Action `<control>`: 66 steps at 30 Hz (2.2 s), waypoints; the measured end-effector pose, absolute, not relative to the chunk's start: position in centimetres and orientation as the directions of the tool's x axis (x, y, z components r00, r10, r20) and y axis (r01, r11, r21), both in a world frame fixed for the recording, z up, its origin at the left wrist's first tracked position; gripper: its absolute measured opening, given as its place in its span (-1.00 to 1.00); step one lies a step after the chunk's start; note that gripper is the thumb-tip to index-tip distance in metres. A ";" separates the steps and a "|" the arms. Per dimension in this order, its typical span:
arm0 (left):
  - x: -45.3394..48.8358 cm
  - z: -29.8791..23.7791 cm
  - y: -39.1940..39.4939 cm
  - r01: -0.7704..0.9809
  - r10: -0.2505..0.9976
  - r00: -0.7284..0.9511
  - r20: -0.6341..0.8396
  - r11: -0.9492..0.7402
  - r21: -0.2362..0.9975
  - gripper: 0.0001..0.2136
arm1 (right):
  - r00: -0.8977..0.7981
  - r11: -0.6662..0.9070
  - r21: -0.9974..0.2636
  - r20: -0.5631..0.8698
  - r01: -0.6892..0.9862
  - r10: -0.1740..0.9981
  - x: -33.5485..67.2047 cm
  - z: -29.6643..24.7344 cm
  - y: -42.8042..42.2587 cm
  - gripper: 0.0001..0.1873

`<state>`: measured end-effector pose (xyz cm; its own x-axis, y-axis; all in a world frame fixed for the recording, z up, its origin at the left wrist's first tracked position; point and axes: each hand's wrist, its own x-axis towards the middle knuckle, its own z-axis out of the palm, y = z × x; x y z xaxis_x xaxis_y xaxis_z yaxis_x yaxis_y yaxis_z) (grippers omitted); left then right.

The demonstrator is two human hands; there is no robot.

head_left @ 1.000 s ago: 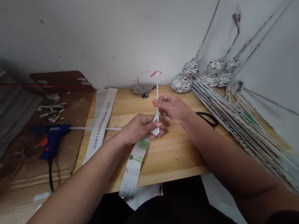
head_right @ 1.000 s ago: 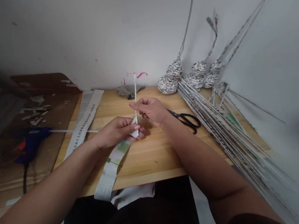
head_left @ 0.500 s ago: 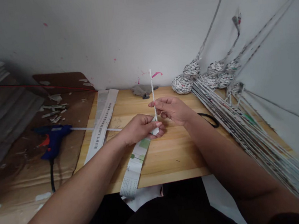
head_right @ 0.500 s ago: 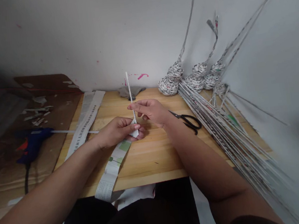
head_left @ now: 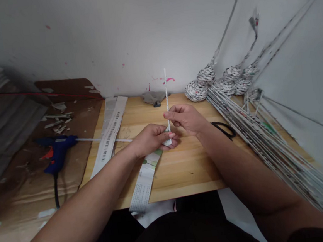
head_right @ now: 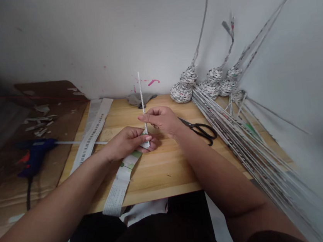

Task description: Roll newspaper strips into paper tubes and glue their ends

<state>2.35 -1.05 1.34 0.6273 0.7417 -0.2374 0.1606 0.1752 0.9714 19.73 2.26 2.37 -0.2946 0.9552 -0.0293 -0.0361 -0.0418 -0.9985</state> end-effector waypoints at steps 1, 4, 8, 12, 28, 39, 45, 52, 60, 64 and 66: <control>2.4 1.4 -1.0 0.161 0.740 0.630 -0.236 0.172 0.972 -0.68 | -0.266 -0.030 -0.998 -0.017 -0.047 0.964 19.7 2.3 2.3 -0.62; 2.3 1.3 -1.0 0.145 0.744 0.628 -0.226 0.173 0.974 -0.69 | -0.357 -0.026 -0.999 -0.012 -0.035 0.934 19.8 2.3 2.3 -0.61; 2.3 1.3 -1.0 0.153 0.745 0.625 -0.234 0.176 0.972 -0.69 | -0.397 -0.008 -1.000 -0.006 -0.002 0.918 19.9 2.4 2.3 -0.64; 2.3 1.3 -1.0 0.158 0.734 0.637 -0.236 0.175 0.972 -0.67 | -0.258 -0.016 -0.997 0.005 -0.079 0.966 19.8 2.4 2.4 -0.60; 2.4 1.3 -1.1 0.116 0.737 0.632 -0.239 0.215 0.970 -0.71 | -0.440 -0.050 -0.999 -0.044 -0.001 0.897 20.1 2.7 2.2 -0.63; 2.4 0.8 -0.9 0.111 0.732 0.653 -0.194 0.161 0.981 -0.70 | -0.304 0.013 -0.998 0.032 -0.064 0.952 19.8 2.5 2.3 -0.61; 2.4 1.3 -1.1 0.112 0.733 0.643 -0.222 0.196 0.974 -0.72 | -0.425 -0.038 -0.998 -0.011 -0.056 0.905 19.9 2.4 2.3 -0.62; 2.4 1.4 -1.1 0.123 0.738 0.642 -0.206 0.166 0.978 -0.71 | -0.316 -0.009 -0.996 0.018 -0.084 0.948 19.8 2.5 2.2 -0.66; 2.3 1.2 -1.0 0.100 0.726 0.662 -0.185 0.158 0.982 -0.69 | -0.331 -0.023 -0.995 0.010 -0.097 0.944 19.8 2.7 2.2 -0.63; 2.3 1.1 -1.0 0.101 0.720 0.670 -0.183 0.156 0.983 -0.70 | -0.355 -0.045 -0.992 -0.001 -0.116 0.935 19.7 2.8 2.2 -0.63; 2.3 1.2 -1.1 0.104 0.719 0.669 -0.191 0.163 0.981 -0.71 | -0.399 -0.052 -0.994 -0.010 -0.095 0.917 19.7 2.7 2.2 -0.62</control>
